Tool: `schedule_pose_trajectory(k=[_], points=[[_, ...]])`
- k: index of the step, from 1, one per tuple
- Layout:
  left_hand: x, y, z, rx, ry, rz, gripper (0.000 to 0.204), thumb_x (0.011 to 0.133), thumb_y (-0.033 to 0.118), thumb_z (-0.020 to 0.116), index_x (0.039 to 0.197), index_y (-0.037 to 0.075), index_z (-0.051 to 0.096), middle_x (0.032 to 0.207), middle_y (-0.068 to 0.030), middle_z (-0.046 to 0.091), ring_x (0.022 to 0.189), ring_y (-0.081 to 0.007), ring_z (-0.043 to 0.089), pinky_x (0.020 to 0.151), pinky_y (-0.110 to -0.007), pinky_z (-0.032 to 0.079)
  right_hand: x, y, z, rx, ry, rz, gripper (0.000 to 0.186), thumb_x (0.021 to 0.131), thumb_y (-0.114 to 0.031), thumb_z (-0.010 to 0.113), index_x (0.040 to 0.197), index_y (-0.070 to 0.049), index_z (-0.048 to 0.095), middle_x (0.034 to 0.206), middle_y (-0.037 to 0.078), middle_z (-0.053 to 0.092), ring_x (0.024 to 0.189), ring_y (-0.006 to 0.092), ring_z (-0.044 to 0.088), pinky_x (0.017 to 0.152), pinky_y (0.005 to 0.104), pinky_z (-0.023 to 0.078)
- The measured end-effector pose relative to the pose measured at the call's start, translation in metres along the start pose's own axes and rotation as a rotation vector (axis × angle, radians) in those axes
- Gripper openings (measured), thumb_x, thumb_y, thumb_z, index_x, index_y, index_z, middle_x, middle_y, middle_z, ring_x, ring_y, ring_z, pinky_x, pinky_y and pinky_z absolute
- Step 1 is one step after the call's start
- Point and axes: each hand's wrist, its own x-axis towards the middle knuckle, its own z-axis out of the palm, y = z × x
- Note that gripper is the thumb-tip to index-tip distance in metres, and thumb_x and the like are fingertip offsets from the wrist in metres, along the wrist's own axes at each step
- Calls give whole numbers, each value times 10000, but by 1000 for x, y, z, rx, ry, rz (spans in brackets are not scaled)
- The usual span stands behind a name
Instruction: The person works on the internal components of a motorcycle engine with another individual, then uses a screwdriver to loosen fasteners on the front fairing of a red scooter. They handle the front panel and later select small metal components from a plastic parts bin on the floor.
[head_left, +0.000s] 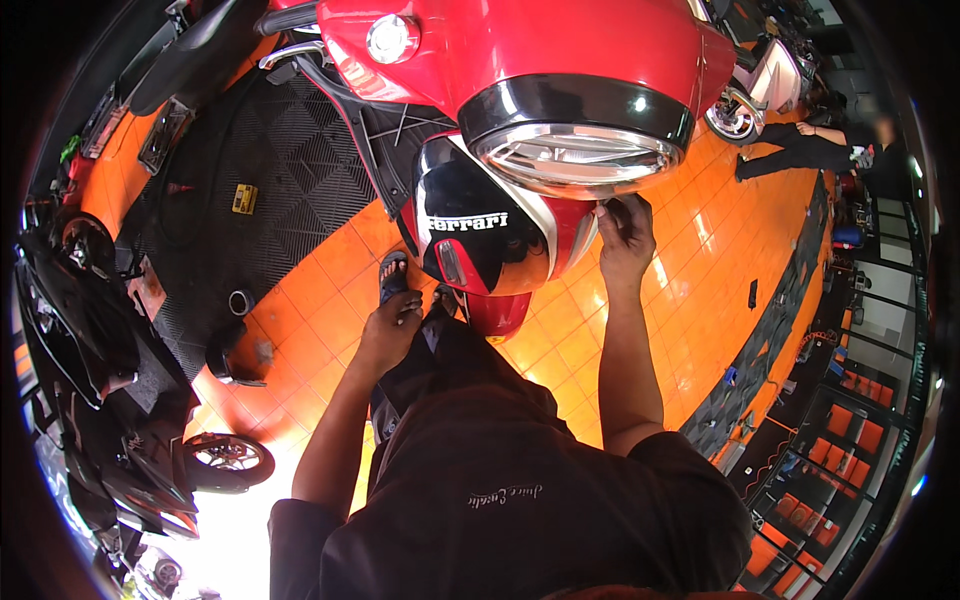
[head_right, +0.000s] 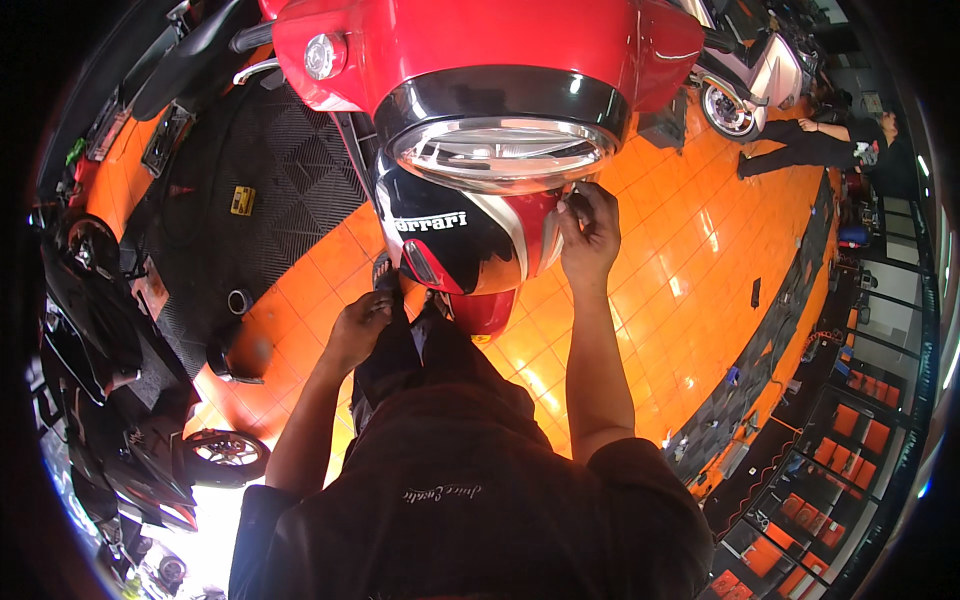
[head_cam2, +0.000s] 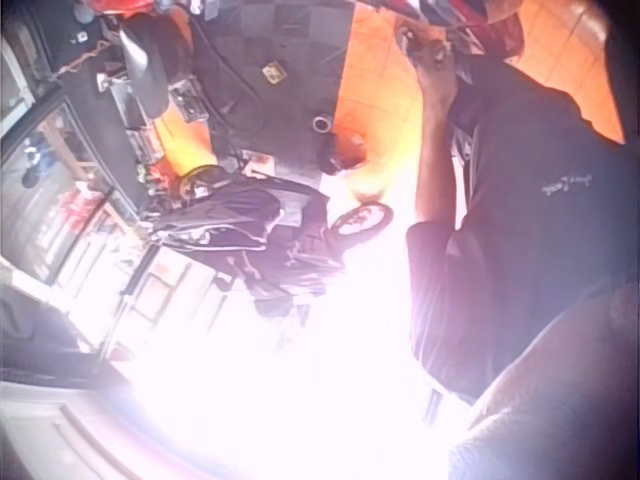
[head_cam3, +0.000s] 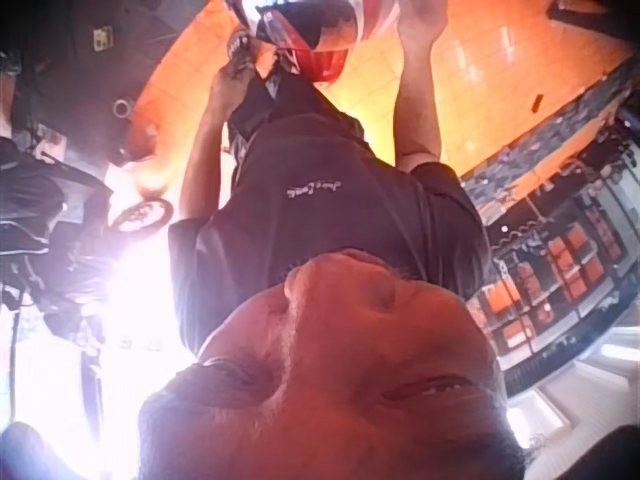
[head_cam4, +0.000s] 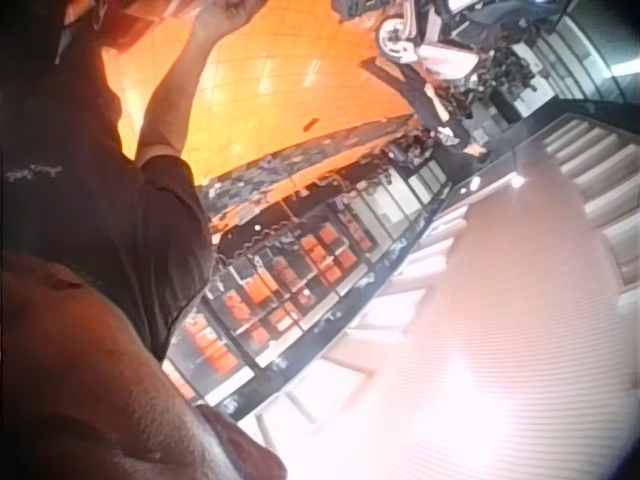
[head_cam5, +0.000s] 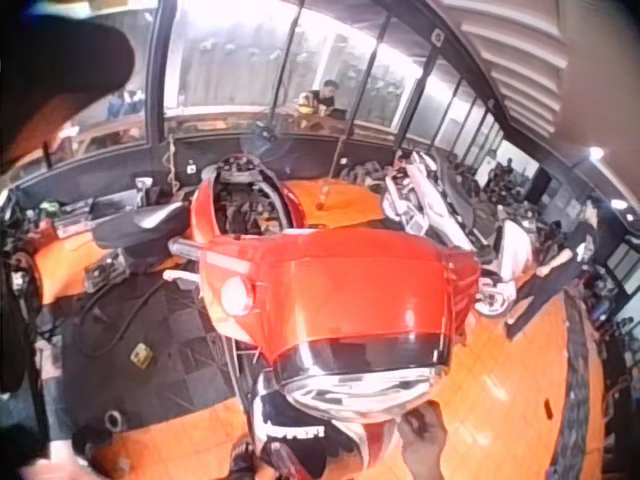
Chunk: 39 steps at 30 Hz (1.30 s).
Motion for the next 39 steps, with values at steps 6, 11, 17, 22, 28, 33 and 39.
schedule_pose_trajectory(k=[6,11,17,22,28,33,39], points=[[4,-1,13,12,-43,39,326,893,188,605,1171,19,621,1062,-168,689,956,-287,676,843,-363,513,9,-7,1,-191,-77,-129,317,836,56,677,1140,-4,606,1085,88,569,895,155,627,787,275,526],[4,4,13,65,-51,34,347,880,198,607,1187,37,621,1080,-159,689,944,-302,674,837,-372,514,10,-5,0,-272,-97,-155,299,841,56,677,1129,7,611,1049,80,572,893,161,632,781,277,527],[4,-9,9,50,-30,-12,332,872,190,613,1159,24,625,1057,-190,686,975,-312,672,851,-377,512,10,-11,2,-368,-96,-184,301,835,24,688,1123,-5,607,1021,88,604,883,180,641,777,294,529],[5,-17,8,42,-11,-20,333,871,192,619,1155,16,621,1042,-200,686,983,-319,672,854,-382,512,11,-6,2,-369,-82,-181,381,801,-2,708,1162,-39,594,949,95,632,816,204,629,731,322,515],[10,-25,11,48,-5,-2,344,871,205,623,1160,18,621,1046,-194,688,978,-327,671,849,-382,512,10,-17,4,-496,-81,-157,253,825,-7,711,1066,-16,634,994,83,639,871,179,651,762,291,526],[14,-22,14,34,-16,-1,352,875,214,615,1170,22,621,1052,-195,686,967,-329,673,839,-383,515,12,-15,3,-536,-69,-256,305,794,-26,726,1089,-59,654,1024,114,648,887,247,653,748,342,524],[14,23,17,46,-50,28,347,893,211,593,1186,26,619,1064,-193,683,954,-326,681,845,-379,518,9,-12,2,-537,-44,-254,276,805,-28,721,1074,-75,675,1038,126,672,925,263,677,759,342,533]])
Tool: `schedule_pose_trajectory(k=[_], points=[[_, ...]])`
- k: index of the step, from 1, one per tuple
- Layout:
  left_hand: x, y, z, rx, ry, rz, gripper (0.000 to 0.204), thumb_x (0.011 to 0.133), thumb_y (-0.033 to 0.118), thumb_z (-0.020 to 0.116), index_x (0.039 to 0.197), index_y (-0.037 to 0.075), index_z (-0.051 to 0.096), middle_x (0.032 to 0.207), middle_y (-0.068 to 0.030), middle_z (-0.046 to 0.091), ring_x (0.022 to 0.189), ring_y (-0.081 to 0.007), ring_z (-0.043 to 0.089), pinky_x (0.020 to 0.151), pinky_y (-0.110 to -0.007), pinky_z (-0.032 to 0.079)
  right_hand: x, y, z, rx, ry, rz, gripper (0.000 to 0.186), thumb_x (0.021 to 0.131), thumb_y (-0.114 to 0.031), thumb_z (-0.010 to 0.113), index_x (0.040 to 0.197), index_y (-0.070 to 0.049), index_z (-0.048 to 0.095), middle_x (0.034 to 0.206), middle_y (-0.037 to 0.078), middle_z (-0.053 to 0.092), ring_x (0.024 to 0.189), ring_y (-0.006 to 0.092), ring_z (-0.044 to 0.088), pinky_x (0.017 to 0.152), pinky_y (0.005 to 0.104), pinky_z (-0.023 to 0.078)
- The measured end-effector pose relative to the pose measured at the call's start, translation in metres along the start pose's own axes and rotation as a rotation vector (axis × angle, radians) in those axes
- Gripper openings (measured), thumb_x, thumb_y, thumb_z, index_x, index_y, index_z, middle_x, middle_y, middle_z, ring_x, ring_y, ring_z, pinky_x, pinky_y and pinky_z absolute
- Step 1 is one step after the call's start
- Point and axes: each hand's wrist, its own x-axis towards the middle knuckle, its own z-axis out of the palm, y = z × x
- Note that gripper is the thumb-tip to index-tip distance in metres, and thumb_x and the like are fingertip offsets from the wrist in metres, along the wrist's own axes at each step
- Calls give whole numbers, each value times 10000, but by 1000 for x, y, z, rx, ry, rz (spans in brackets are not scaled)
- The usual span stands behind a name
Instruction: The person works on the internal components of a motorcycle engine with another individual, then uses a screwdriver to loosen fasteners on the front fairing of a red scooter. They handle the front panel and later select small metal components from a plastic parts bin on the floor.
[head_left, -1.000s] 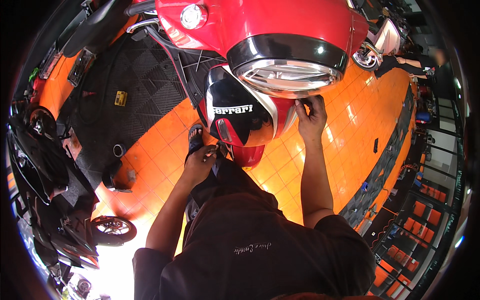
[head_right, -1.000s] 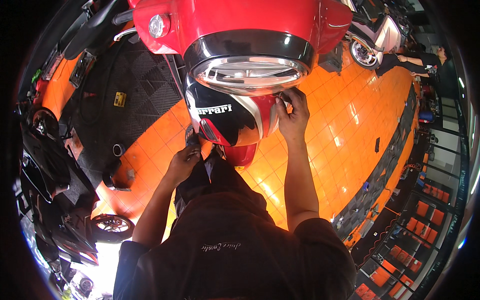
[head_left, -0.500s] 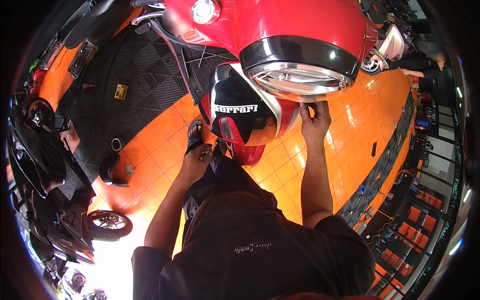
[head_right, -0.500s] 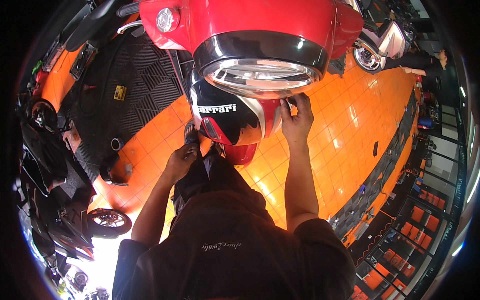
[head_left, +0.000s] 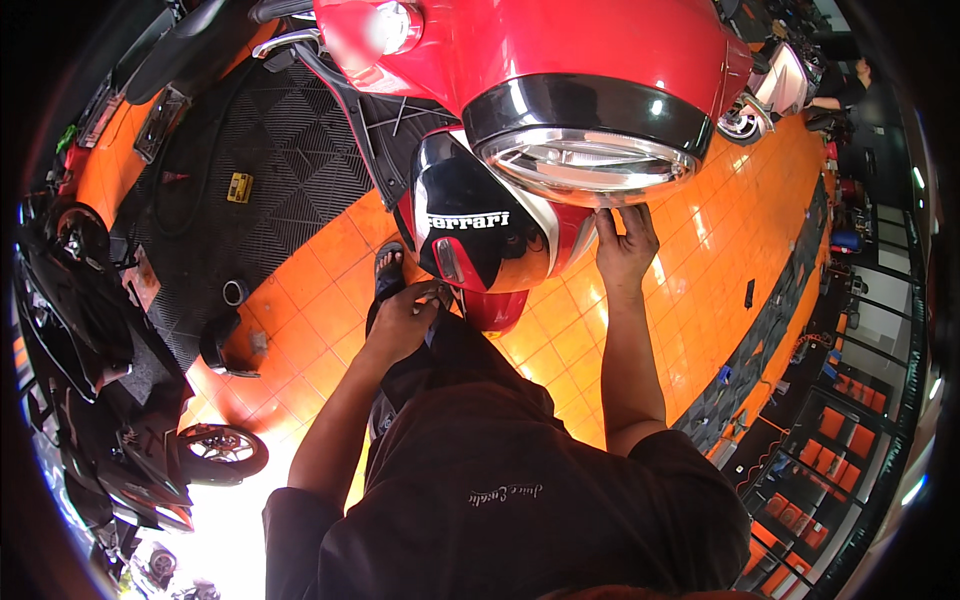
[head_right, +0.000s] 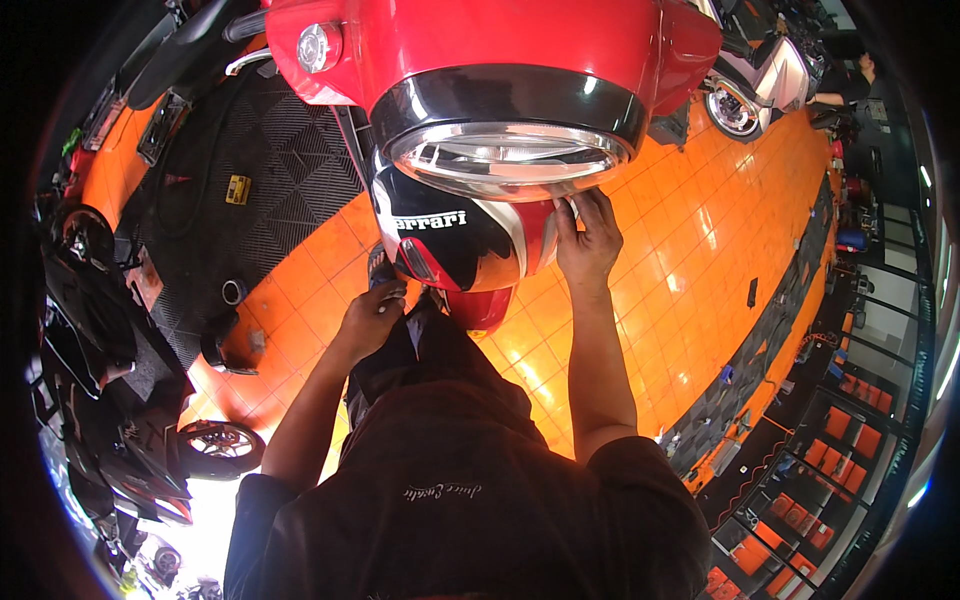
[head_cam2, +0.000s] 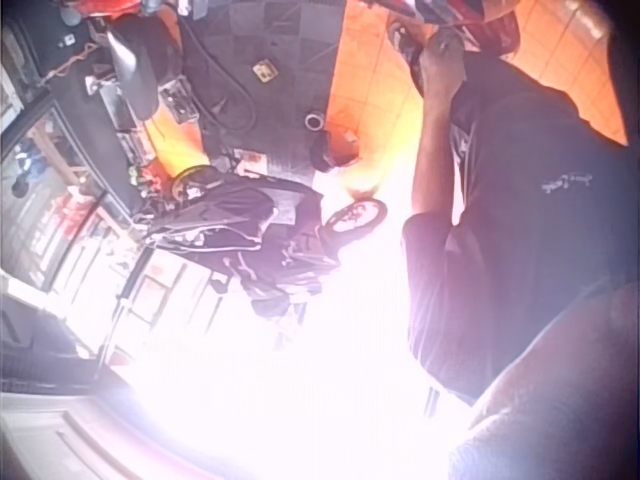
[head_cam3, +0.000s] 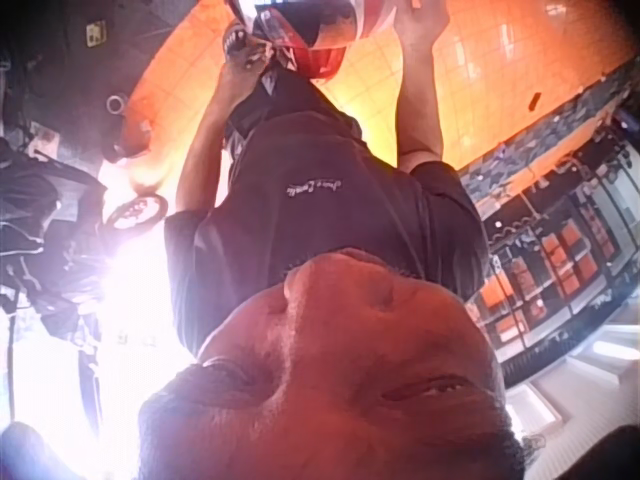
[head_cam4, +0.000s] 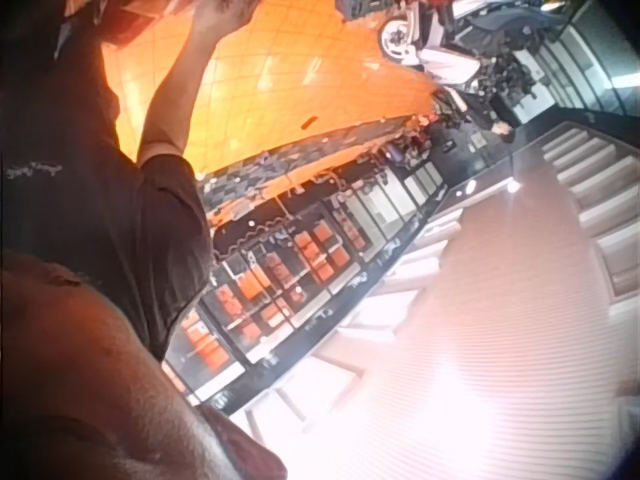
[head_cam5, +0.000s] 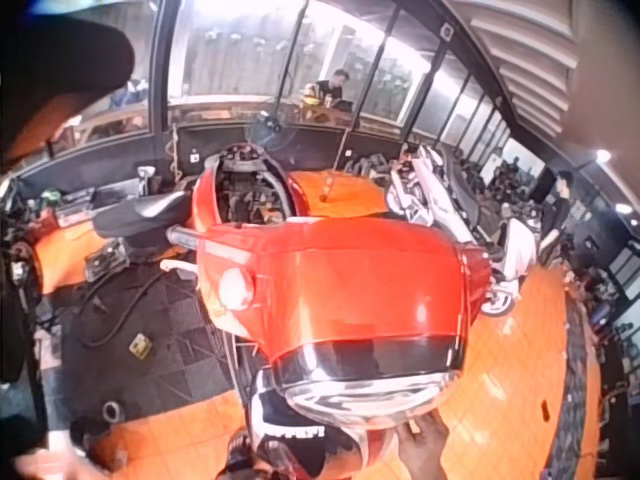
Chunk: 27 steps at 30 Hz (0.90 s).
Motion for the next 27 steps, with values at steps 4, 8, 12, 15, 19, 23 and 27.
schedule_pose_trajectory(k=[4,8,12,15,19,23,27], points=[[7,15,8,33,-41,35,340,898,202,589,1198,45,617,1075,-189,680,963,-321,681,850,-378,522,0,-1,1,-69,44,-64,264,814,-53,736,1073,-58,689,986,118,697,874,257,684,722,325,529],[10,28,18,104,-94,31,337,910,156,600,1233,62,599,1124,-149,673,977,-290,674,839,-368,530,2,-7,0,-14,26,-63,242,817,-55,730,1058,-62,700,992,123,707,887,252,692,728,321,535],[10,55,29,160,-100,139,322,897,132,598,1212,62,607,1106,-149,668,948,-319,671,813,-389,533,-3,4,0,-45,37,-112,209,804,-16,711,1009,-53,711,1015,120,706,896,246,698,743,313,549],[12,92,37,216,-63,344,307,885,108,592,1187,55,615,1090,-157,659,930,-347,662,797,-405,533,-4,4,2,26,44,-100,224,789,25,693,1001,-44,704,1082,132,689,964,251,690,779,310,564],[32,134,53,257,66,687,289,859,80,606,1143,26,625,1079,-169,648,920,-361,649,809,-423,526,-6,5,6,99,70,-113,315,777,73,679,1070,-42,681,1126,162,668,1045,278,669,820,324,566],[51,166,62,450,202,855,294,830,78,641,1119,26,644,1167,-182,599,1058,-383,580,907,-450,480,-8,5,3,147,41,-63,286,797,54,672,1069,-35,679,1179,173,642,1089,293,645,856,349,555],[69,176,70,644,343,893,376,821,156,669,1178,45,628,1219,-202,563,1120,-405,535,958,-482,429,-6,1,3,175,102,-92,274,817,18,677,1086,-33,674,1198,196,626,1107,323,629,878,360,542]])
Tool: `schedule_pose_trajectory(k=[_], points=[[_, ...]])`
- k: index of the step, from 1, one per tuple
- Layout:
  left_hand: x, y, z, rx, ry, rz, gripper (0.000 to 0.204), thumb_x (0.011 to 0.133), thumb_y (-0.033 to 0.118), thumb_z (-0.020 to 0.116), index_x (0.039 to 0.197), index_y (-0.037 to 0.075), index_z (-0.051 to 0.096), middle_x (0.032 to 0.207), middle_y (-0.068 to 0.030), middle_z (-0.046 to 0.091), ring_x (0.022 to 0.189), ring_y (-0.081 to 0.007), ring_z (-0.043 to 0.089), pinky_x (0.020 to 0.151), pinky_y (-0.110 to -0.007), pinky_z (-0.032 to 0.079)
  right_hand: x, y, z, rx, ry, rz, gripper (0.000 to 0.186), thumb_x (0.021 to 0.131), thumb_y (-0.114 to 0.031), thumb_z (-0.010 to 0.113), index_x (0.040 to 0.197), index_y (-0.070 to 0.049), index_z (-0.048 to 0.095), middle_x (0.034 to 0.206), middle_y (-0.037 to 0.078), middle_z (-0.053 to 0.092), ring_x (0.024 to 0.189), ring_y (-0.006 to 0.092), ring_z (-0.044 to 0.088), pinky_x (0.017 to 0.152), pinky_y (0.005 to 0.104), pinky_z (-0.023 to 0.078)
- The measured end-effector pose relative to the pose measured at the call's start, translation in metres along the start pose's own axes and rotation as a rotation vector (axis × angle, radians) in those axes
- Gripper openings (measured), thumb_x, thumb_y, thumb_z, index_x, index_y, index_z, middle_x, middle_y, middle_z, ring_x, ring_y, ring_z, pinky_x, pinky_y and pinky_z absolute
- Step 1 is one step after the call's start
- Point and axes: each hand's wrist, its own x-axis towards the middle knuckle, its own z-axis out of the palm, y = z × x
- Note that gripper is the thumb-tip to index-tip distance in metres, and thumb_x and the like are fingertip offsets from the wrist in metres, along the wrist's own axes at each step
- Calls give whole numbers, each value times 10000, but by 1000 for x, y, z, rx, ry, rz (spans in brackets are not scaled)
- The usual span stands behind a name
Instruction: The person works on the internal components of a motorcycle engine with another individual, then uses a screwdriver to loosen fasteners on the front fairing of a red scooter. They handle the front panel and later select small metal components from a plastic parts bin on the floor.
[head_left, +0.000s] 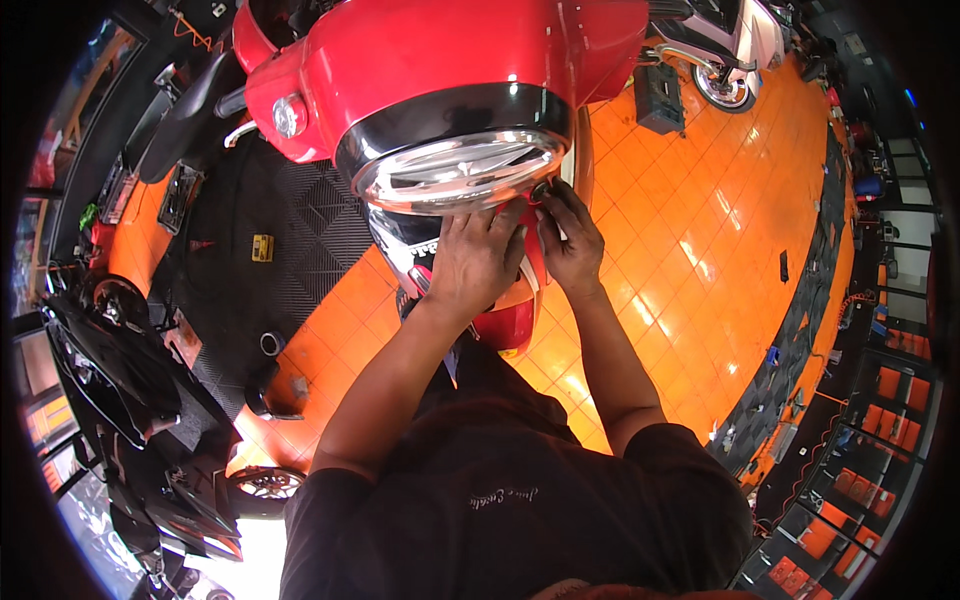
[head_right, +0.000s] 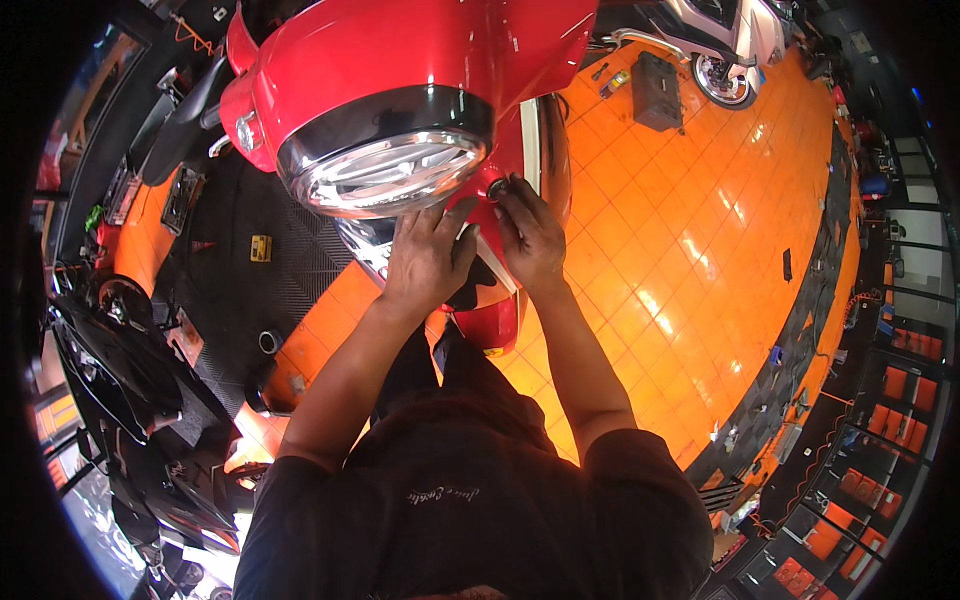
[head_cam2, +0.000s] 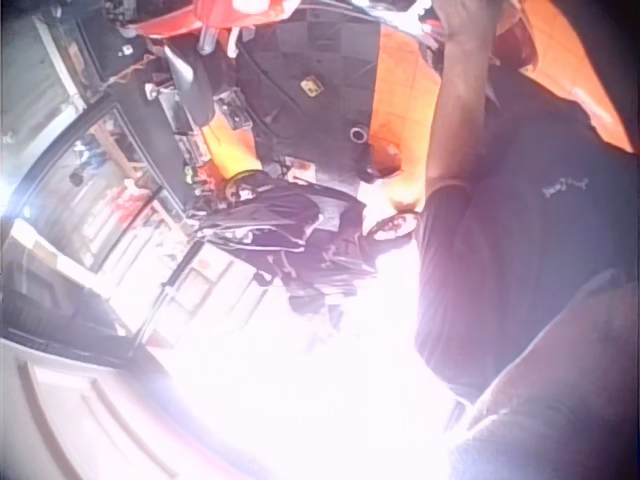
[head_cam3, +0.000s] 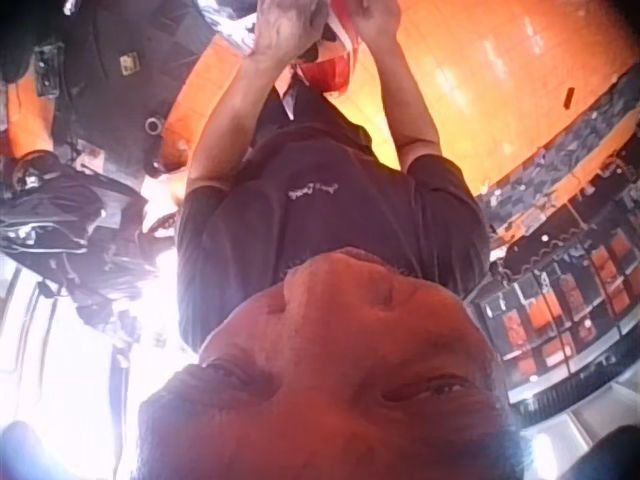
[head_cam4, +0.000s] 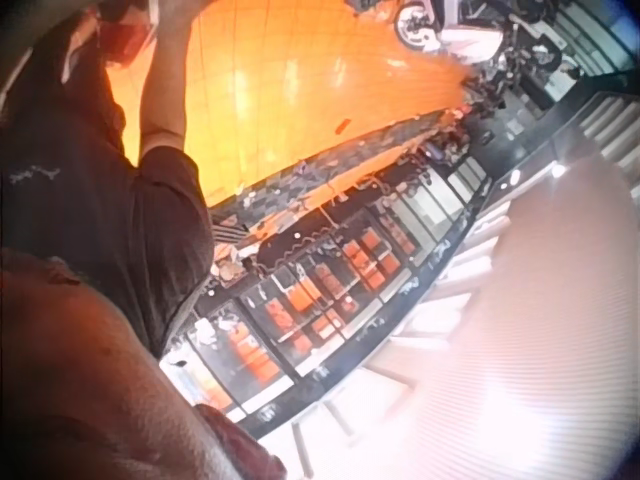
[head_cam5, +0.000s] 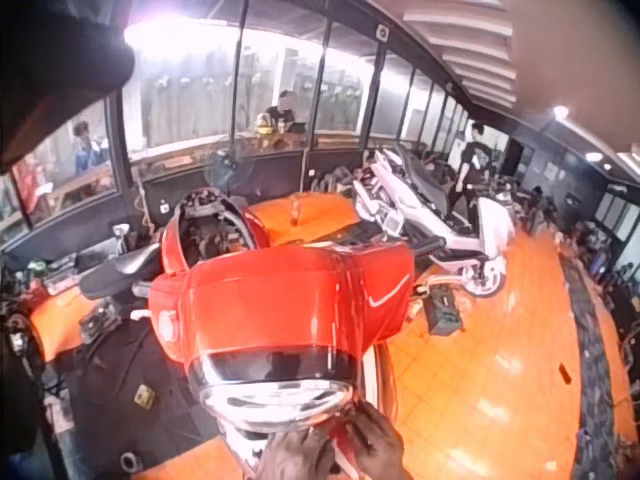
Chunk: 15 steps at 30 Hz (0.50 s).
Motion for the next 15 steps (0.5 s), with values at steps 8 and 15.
schedule_pose_trajectory(k=[8,15], points=[[-8,-38,16,253,-71,-47,524,842,262,643,1319,78,527,1235,-225,564,1135,-419,533,1001,-547,346,10,3,-4,62,40,121,214,825,-34,707,1039,-32,690,1093,157,652,960,276,673,801,340,548],[-7,-45,17,195,-197,-40,453,855,289,610,1279,137,559,1206,-168,594,1112,-360,567,896,-534,439,7,6,-1,43,15,140,171,816,-32,724,987,-33,711,1064,139,666,918,246,686,749,312,562]])
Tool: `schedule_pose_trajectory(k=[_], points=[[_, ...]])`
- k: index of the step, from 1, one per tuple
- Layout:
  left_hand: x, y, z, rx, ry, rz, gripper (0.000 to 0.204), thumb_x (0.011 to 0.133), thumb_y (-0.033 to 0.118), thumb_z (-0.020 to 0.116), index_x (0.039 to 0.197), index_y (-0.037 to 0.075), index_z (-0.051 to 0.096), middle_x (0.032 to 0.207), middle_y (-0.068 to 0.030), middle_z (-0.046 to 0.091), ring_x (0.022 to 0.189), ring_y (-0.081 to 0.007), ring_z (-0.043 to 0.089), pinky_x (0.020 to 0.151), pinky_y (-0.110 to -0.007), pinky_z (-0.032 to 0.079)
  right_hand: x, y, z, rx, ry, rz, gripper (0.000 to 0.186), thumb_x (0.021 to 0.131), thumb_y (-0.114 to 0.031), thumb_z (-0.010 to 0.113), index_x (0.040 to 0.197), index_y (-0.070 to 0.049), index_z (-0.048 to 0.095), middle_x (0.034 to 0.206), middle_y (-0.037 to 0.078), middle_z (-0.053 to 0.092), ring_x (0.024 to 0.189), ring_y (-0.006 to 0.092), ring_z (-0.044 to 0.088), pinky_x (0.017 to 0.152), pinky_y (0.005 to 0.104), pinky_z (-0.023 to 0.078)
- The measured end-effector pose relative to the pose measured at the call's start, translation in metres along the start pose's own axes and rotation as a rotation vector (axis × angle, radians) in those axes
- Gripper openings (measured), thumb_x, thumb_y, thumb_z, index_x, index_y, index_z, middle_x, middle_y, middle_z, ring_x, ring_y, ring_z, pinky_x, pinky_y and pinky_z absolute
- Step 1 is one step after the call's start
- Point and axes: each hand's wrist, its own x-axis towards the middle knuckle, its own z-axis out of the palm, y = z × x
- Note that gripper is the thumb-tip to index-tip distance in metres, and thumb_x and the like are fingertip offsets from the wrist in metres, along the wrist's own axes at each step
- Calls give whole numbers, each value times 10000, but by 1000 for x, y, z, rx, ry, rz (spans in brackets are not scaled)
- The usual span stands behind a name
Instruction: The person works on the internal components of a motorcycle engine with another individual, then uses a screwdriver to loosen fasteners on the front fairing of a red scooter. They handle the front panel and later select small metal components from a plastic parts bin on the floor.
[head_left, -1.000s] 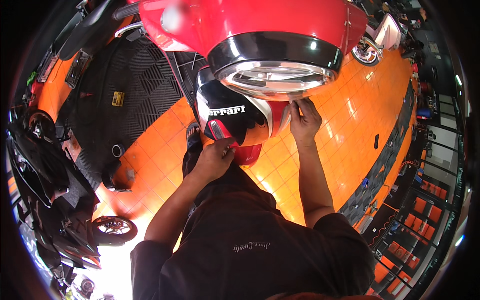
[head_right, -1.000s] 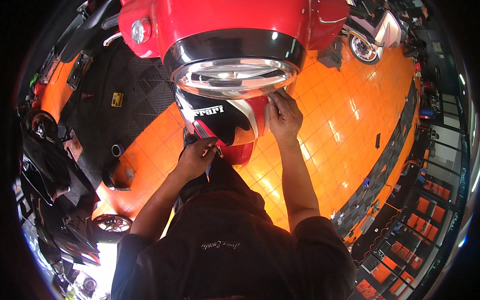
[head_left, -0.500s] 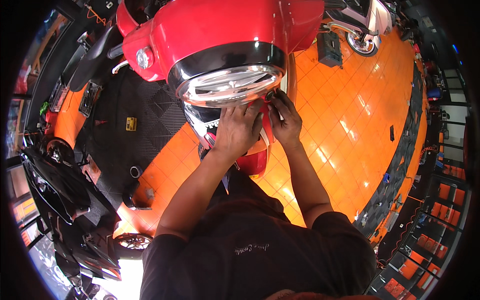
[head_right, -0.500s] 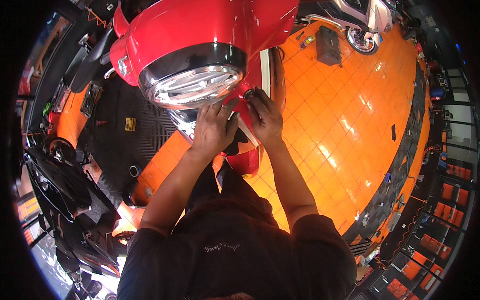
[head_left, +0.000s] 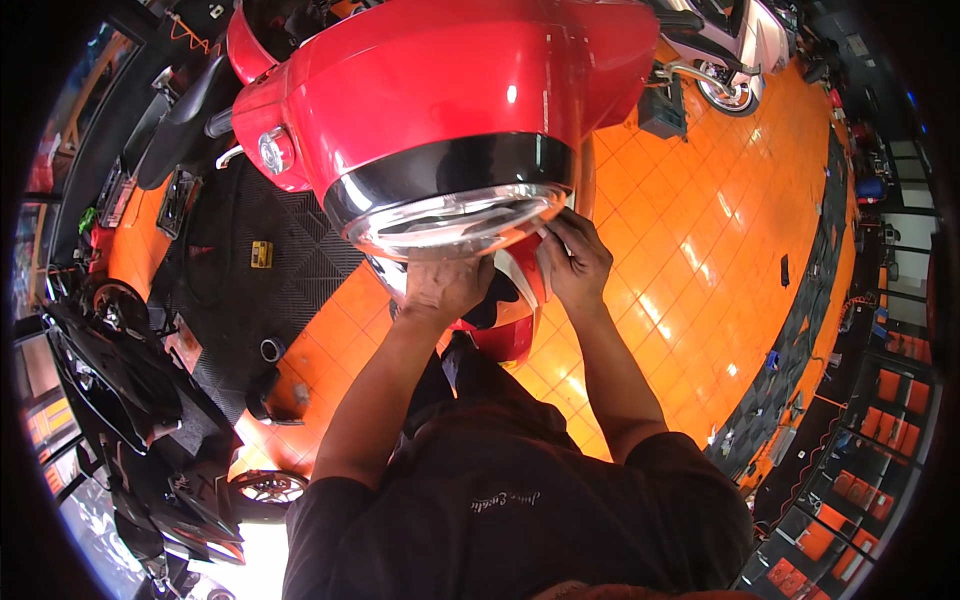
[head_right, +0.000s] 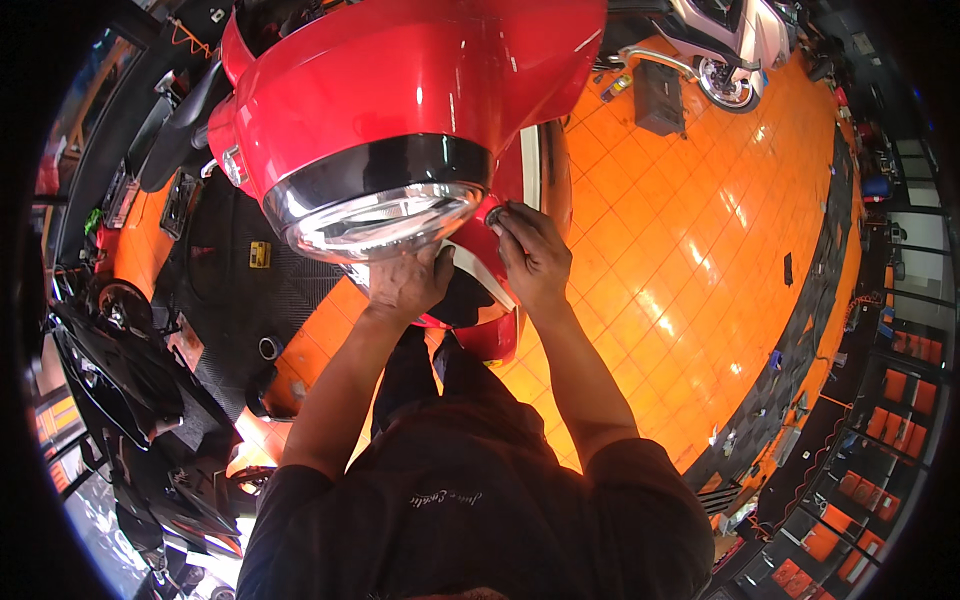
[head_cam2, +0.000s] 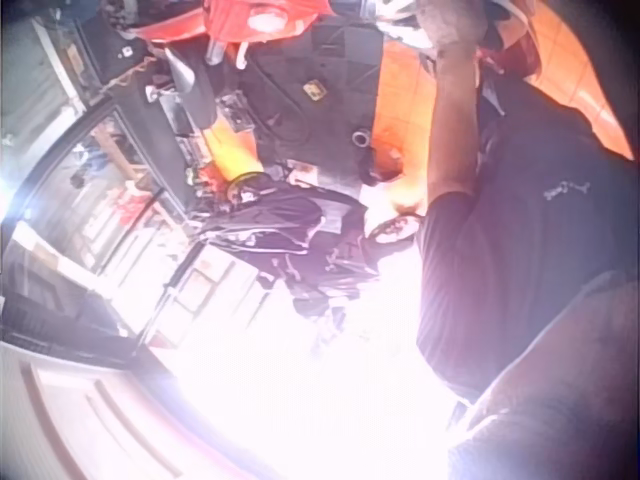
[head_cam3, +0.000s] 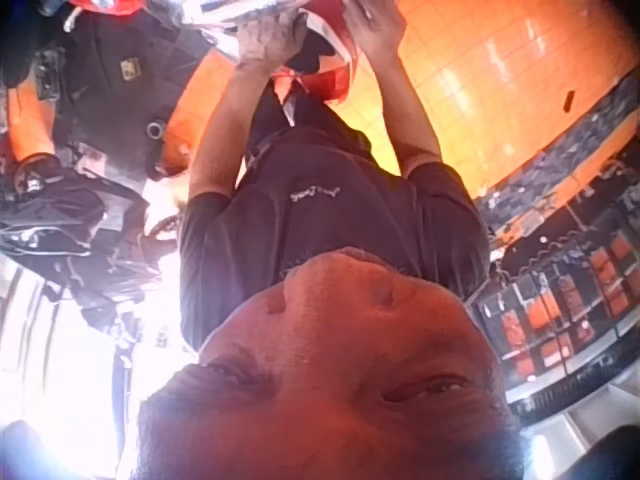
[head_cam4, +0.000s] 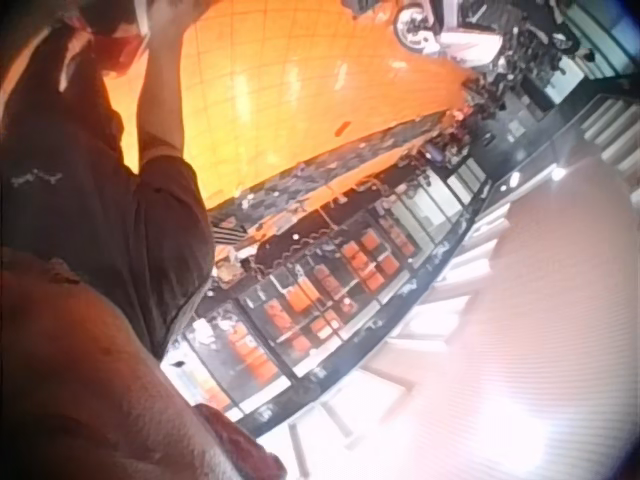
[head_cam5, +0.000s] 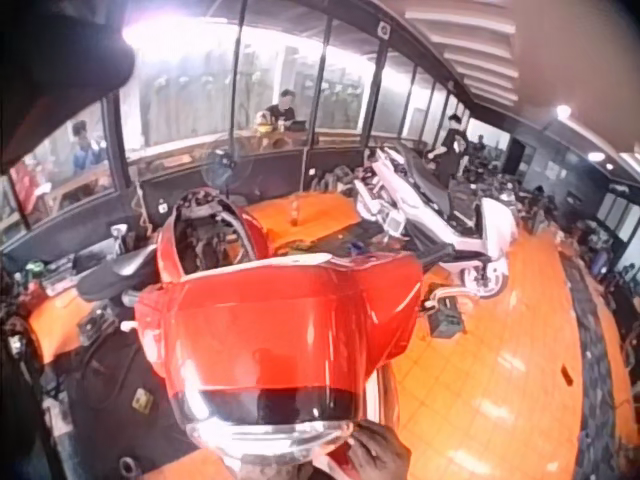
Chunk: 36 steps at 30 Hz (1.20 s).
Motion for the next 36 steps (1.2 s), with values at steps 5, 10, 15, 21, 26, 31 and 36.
schedule_pose_trajectory(k=[5,10,15,21,26,31,36], points=[[4,2,8,46,-11,-3,469,854,307,611,1304,196,537,1208,-168,581,1111,-377,560,902,-545,435,-1,-8,1,-18,7,69,176,811,-39,727,987,-45,711,1033,128,675,921,250,684,761,323,563],[-8,-4,14,200,34,44,667,881,367,594,1467,165,351,1360,-219,466,1224,-460,458,1036,-611,289,16,-16,-10,-25,-107,78,164,781,-40,742,940,-16,710,1043,135,686,922,255,691,779,316,545],[-4,7,-17,140,-36,61,718,851,305,643,1479,142,333,1398,-217,436,1300,-437,397,1093,-606,204,12,-17,-13,-31,-116,-26,427,791,-123,746,1188,-54,604,1115,144,641,992,276,658,811,348,539],[-65,5,-38,-200,50,37,391,838,155,639,1213,49,605,1408,-221,431,1313,-425,389,1084,-513,329,8,-30,-7,-139,-105,49,466,792,-152,752,1220,-88,581,1111,125,607,986,292,640,811,382,535],[-192,-25,-20,-457,-194,-432,397,864,204,646,1230,65,584,1302,-237,538,1177,-415,541,975,-459,462,12,-33,-10,-189,-115,-73,418,781,-87,740,1173,-82,595,1043,115,598,890,284,650,720,367,560],[-334,-76,12,-344,-640,-810,427,883,339,607,1219,75,623,1261,-191,600,1171,-347,572,996,-416,455,17,-32,-9,-158,-157,-77,367,768,-91,754,1110,-73,621,999,107,609,883,280,644,728,369,538],[-399,-90,23,-353,-728,-1047,454,857,347,632,1209,60,630,1213,-174,639,1130,-328,608,982,-397,471,21,-21,-12,-164,-196,-71,293,760,-80,756,1014,-66,611,988,106,604,878,285,640,735,384,533]])
